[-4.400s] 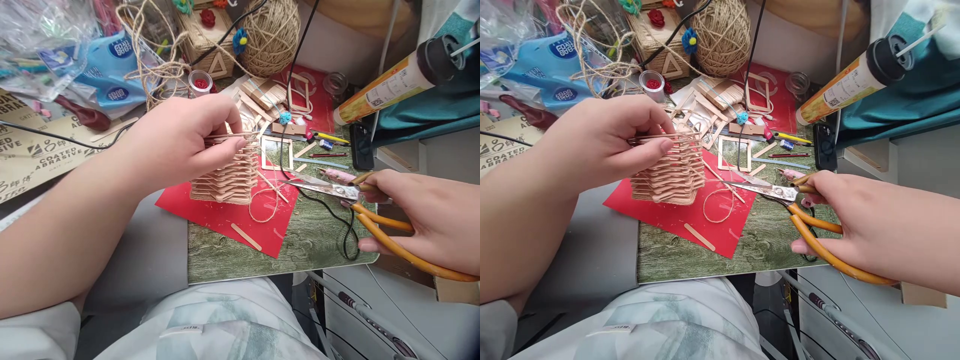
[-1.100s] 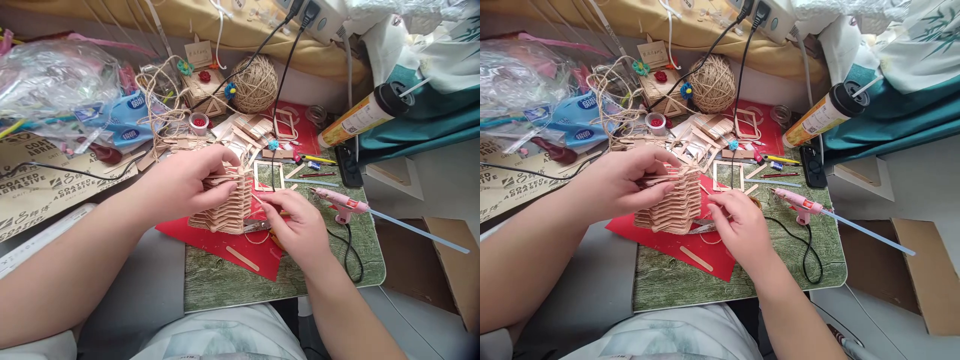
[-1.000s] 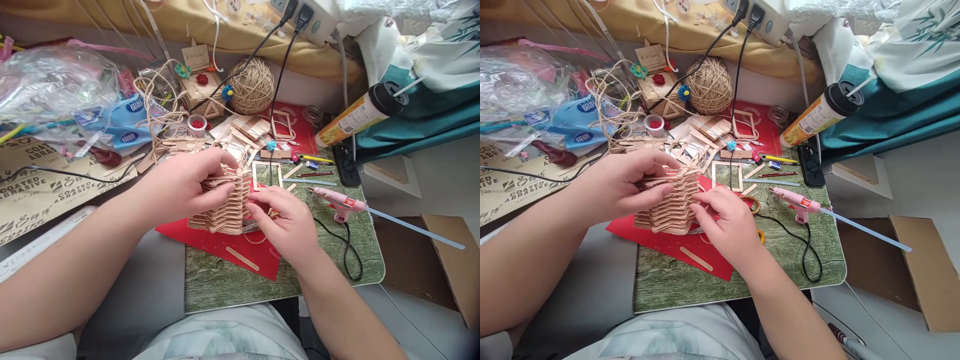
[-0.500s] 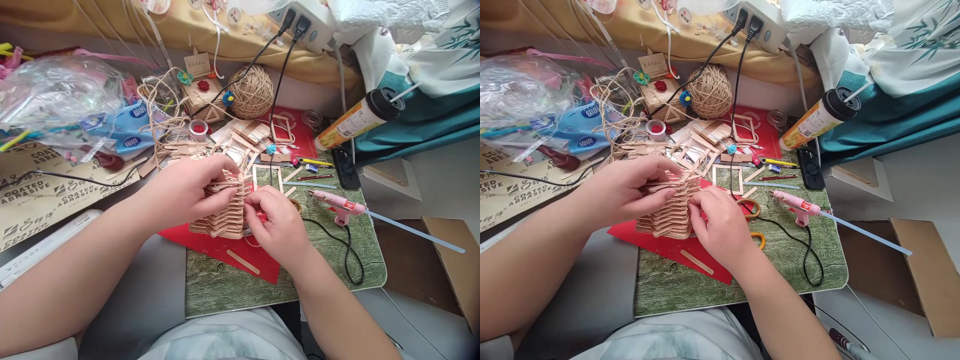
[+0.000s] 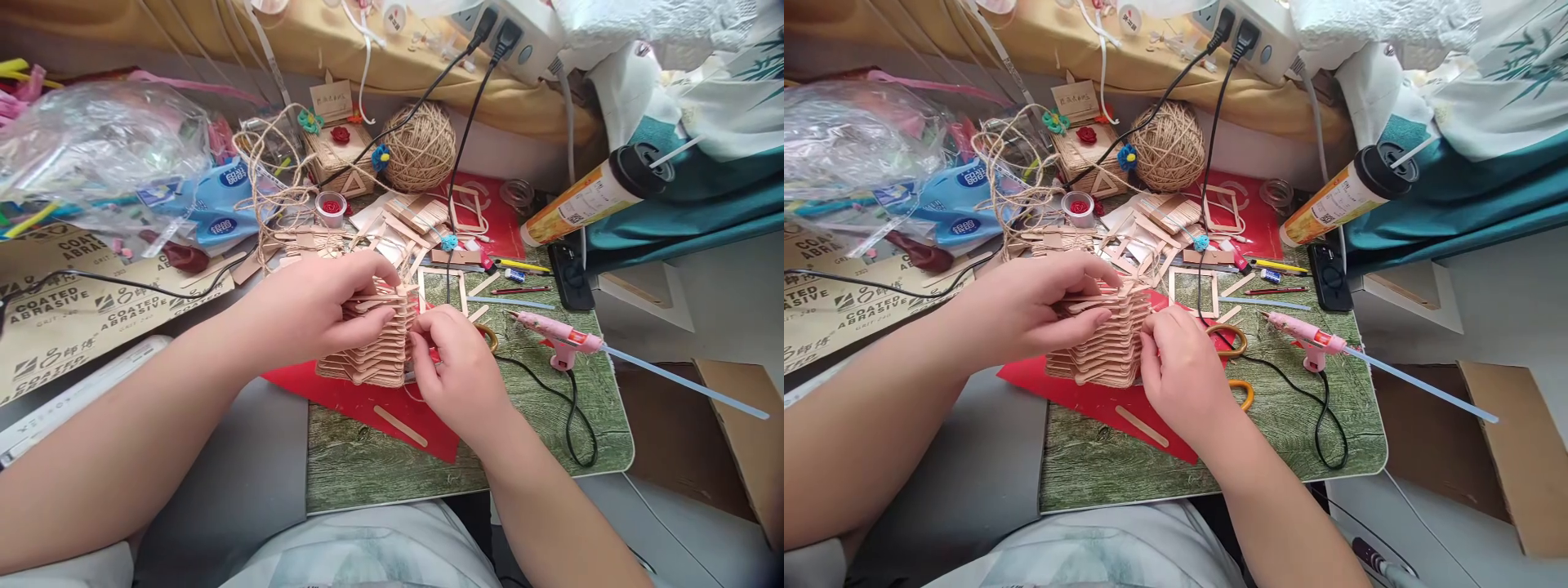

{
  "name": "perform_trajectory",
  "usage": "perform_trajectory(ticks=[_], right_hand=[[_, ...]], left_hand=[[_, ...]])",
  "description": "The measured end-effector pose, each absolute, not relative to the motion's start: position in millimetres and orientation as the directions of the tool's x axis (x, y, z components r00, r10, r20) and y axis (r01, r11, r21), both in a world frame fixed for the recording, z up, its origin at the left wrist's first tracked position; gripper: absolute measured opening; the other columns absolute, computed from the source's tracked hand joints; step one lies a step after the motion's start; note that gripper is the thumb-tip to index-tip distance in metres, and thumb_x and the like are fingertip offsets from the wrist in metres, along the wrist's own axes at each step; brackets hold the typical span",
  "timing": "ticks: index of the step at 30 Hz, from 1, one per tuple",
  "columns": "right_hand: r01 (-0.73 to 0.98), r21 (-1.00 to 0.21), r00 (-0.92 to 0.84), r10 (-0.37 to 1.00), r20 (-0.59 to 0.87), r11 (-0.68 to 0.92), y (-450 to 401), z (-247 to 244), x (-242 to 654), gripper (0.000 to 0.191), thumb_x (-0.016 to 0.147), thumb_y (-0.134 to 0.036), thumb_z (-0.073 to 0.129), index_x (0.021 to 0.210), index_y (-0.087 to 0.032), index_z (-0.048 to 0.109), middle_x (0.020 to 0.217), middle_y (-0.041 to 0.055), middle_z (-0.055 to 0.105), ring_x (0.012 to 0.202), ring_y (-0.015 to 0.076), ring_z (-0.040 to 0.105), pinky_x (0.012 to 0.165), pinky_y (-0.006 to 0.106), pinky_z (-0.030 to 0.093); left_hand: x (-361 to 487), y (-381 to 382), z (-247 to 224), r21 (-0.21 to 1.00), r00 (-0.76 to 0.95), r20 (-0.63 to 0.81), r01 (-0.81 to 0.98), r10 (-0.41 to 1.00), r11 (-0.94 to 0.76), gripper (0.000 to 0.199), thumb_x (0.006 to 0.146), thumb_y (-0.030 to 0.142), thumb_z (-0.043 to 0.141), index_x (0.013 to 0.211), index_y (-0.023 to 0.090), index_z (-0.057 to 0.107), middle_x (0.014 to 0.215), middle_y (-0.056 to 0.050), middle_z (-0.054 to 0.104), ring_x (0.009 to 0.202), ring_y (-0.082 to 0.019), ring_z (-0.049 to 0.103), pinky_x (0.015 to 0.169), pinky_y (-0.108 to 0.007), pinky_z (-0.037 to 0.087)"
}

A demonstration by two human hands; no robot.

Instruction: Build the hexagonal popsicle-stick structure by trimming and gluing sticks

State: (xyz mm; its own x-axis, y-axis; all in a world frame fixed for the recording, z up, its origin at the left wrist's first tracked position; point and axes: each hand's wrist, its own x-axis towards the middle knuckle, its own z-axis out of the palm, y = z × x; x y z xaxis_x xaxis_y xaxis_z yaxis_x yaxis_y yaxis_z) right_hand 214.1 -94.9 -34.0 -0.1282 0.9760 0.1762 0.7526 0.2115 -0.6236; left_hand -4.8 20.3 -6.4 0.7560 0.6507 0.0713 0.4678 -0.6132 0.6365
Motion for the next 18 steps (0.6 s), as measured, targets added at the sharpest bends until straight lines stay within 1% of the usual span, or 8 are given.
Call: perform_trajectory(ticks=[6, 9, 12, 13, 15, 17, 18], right_hand=[[0.742, -0.653, -0.068, 0.986, 0.152, 0.151, -94, -37, 212, 0.013, 0.105, -0.017, 0.051, 0.095, -0.022, 0.058, 0.096, 0.0077, 0.063, 0.092, 0.0244, 0.058, 0.084, 0.040, 0.047], [0.721, -0.662, -0.117, 0.977, 0.177, 0.206, -94, -39, 215, 0.014, 0.106, -0.016, 0.050, 0.099, -0.022, 0.060, 0.097, 0.0080, 0.065, 0.094, 0.0241, 0.060, 0.086, 0.041, 0.050], [0.705, -0.651, -0.199, 0.960, 0.199, 0.281, -101, -37, 233, 0.015, 0.105, -0.014, 0.052, 0.110, -0.023, 0.063, 0.106, 0.0095, 0.069, 0.103, 0.0246, 0.063, 0.093, 0.042, 0.053], [0.718, -0.631, -0.223, 0.956, 0.190, 0.293, -106, -36, 243, 0.018, 0.104, -0.013, 0.053, 0.114, -0.023, 0.064, 0.112, 0.0099, 0.070, 0.108, 0.0251, 0.064, 0.097, 0.043, 0.053], [0.788, -0.542, -0.257, 0.956, 0.141, 0.292, -119, -34, 267, 0.022, 0.102, -0.012, 0.055, 0.118, -0.023, 0.065, 0.119, 0.0108, 0.070, 0.115, 0.0269, 0.065, 0.102, 0.047, 0.054], [0.869, -0.424, -0.288, 0.958, -0.015, 0.255, -135, -34, 292, 0.026, 0.101, -0.012, 0.056, 0.122, -0.023, 0.066, 0.130, 0.0116, 0.069, 0.125, 0.0292, 0.063, 0.108, 0.050, 0.053], [0.896, -0.371, -0.291, 0.954, -0.077, 0.244, -144, -35, 303, 0.033, 0.099, -0.012, 0.056, 0.129, -0.023, 0.064, 0.138, 0.0126, 0.066, 0.131, 0.0308, 0.061, 0.110, 0.052, 0.053]], left_hand=[[-3, 18, -4, 0.631, 0.753, 0.061, 0.479, 0.655, -0.610, 0.027, 0.099, 0.042, 0.060, 0.121, 0.027, 0.065, 0.076, 0.003, 0.068, 0.064, -0.015, 0.058, 0.061, -0.027, 0.036], [-3, 18, -3, 0.631, 0.746, 0.072, 0.480, 0.662, -0.609, 0.026, 0.099, 0.042, 0.059, 0.119, 0.027, 0.065, 0.075, 0.002, 0.067, 0.064, -0.015, 0.058, 0.062, -0.028, 0.036], [-4, 19, -3, 0.626, 0.742, 0.064, 0.491, 0.667, -0.606, 0.027, 0.099, 0.042, 0.059, 0.120, 0.027, 0.066, 0.072, 0.003, 0.065, 0.063, -0.016, 0.056, 0.062, -0.029, 0.034], [-5, 20, -3, 0.624, 0.740, 0.062, 0.495, 0.670, -0.604, 0.028, 0.099, 0.043, 0.059, 0.121, 0.027, 0.066, 0.072, 0.003, 0.064, 0.063, -0.016, 0.056, 0.062, -0.029, 0.034], [-5, 20, -2, 0.616, 0.733, 0.052, 0.511, 0.678, -0.599, 0.030, 0.100, 0.044, 0.058, 0.123, 0.027, 0.067, 0.074, 0.002, 0.066, 0.064, -0.016, 0.057, 0.063, -0.029, 0.035], [-5, 21, -1, 0.606, 0.726, 0.039, 0.529, 0.686, -0.594, 0.031, 0.101, 0.045, 0.057, 0.124, 0.027, 0.067, 0.077, 0.001, 0.068, 0.066, -0.017, 0.058, 0.064, -0.029, 0.036], [-5, 21, -1, 0.602, 0.724, 0.037, 0.534, 0.689, -0.593, 0.031, 0.101, 0.045, 0.056, 0.124, 0.027, 0.067, 0.078, 0.001, 0.068, 0.067, -0.017, 0.058, 0.065, -0.029, 0.036]])
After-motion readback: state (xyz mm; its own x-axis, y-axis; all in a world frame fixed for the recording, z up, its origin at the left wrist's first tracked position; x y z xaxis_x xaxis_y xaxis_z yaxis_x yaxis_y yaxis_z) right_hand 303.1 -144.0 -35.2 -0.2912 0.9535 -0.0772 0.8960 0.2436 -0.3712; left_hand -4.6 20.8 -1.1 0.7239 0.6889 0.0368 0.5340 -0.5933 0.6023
